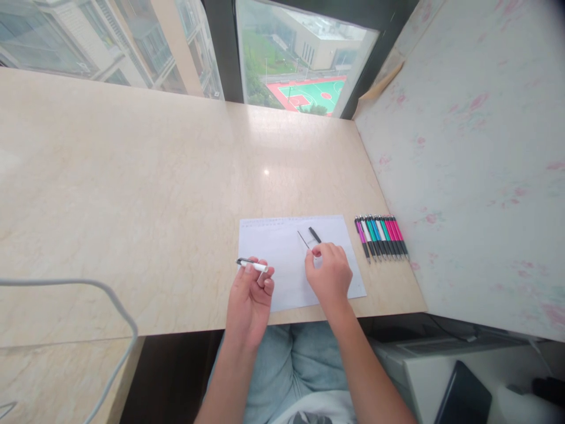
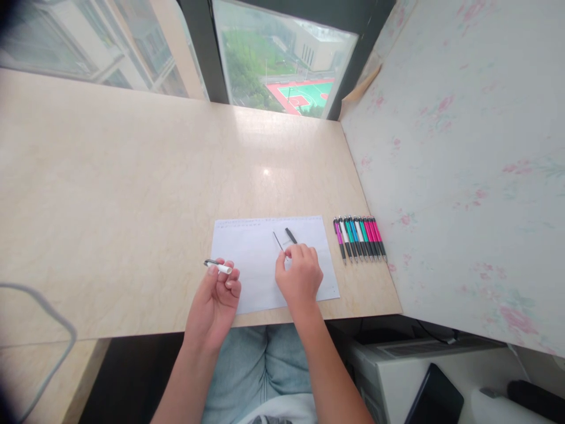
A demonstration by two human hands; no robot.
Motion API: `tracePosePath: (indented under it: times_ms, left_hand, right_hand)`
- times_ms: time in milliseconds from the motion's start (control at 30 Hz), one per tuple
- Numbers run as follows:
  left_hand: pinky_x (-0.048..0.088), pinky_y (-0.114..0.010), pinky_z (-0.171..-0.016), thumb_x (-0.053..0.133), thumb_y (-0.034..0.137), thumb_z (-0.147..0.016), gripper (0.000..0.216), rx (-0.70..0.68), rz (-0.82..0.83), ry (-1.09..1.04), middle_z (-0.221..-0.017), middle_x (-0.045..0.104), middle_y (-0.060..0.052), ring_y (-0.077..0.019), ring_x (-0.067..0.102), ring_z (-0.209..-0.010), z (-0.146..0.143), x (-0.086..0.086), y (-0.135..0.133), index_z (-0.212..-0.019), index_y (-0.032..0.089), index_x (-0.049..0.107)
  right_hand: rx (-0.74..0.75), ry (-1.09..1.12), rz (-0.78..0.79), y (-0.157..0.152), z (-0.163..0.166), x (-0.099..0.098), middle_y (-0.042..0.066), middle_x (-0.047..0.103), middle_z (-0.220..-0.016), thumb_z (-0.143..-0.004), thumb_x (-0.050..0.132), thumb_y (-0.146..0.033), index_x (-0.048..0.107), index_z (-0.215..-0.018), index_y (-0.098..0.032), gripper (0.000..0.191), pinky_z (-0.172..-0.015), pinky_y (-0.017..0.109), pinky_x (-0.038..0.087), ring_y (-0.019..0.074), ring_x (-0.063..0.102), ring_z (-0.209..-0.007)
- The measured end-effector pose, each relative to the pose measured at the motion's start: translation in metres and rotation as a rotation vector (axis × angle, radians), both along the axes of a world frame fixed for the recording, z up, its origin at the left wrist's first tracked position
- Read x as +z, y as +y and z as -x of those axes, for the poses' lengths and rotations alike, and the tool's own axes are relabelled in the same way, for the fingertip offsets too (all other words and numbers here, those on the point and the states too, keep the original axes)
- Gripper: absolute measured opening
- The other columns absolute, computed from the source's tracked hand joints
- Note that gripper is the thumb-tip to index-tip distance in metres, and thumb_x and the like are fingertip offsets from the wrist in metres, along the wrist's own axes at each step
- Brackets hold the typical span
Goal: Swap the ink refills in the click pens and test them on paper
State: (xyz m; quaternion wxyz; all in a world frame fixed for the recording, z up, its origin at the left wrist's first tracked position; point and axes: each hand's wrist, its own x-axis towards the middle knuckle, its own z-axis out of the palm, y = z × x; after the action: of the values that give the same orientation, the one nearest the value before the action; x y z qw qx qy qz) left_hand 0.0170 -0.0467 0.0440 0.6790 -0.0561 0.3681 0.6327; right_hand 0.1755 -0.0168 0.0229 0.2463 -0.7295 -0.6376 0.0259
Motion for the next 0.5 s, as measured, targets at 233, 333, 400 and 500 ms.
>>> tracePosePath:
  times_ms: [233,333,400,500]
  left_hand:
    - [0.054,-0.013,-0.058,0.072,0.022,-0.08,0.013,-0.02,-0.033,0.048,-0.086,0.067,-0.001,-0.009,0.067,-0.073,0.002,0.001,-0.001,-0.091,0.017,0.067]
    - [0.053,-0.014,-0.06,0.075,0.023,-0.078,0.017,-0.04,-0.051,0.094,-0.086,0.067,-0.001,-0.0088,0.067,-0.074,0.002,0.001,-0.002,-0.092,0.017,0.067]
    - [0.053,-0.015,-0.06,0.076,0.024,-0.077,0.019,-0.051,-0.047,0.134,-0.086,0.067,-0.001,-0.0093,0.067,-0.074,0.001,0.0,-0.002,-0.092,0.017,0.067]
    - [0.052,-0.017,-0.062,0.077,0.028,-0.076,0.021,-0.058,-0.044,0.197,-0.086,0.068,-0.002,-0.0106,0.067,-0.076,-0.001,-0.002,-0.003,-0.093,0.018,0.067]
  right_hand:
    - [-0.046,0.039,0.04,0.003,0.004,0.003,0.003,0.06,-0.078,-0.086,0.055,-0.032,0.056,-0.079,-0.021,0.013,-0.059,0.028,0.032,0.0207,0.054,-0.082]
    - [0.025,0.196,0.013,-0.006,-0.002,0.007,0.004,0.06,-0.078,-0.088,0.052,-0.031,0.057,-0.079,-0.021,0.015,-0.066,0.031,0.039,0.0197,0.054,-0.078]
    - [0.077,0.426,0.047,-0.013,-0.003,0.012,0.005,0.062,-0.082,-0.091,0.05,-0.033,0.06,-0.082,-0.02,0.018,-0.07,0.033,0.044,0.019,0.055,-0.076]
    - [0.064,1.029,0.188,-0.025,0.004,0.021,0.007,0.068,-0.091,-0.092,0.051,-0.036,0.066,-0.093,-0.02,0.022,-0.076,0.035,0.051,0.0192,0.062,-0.082]
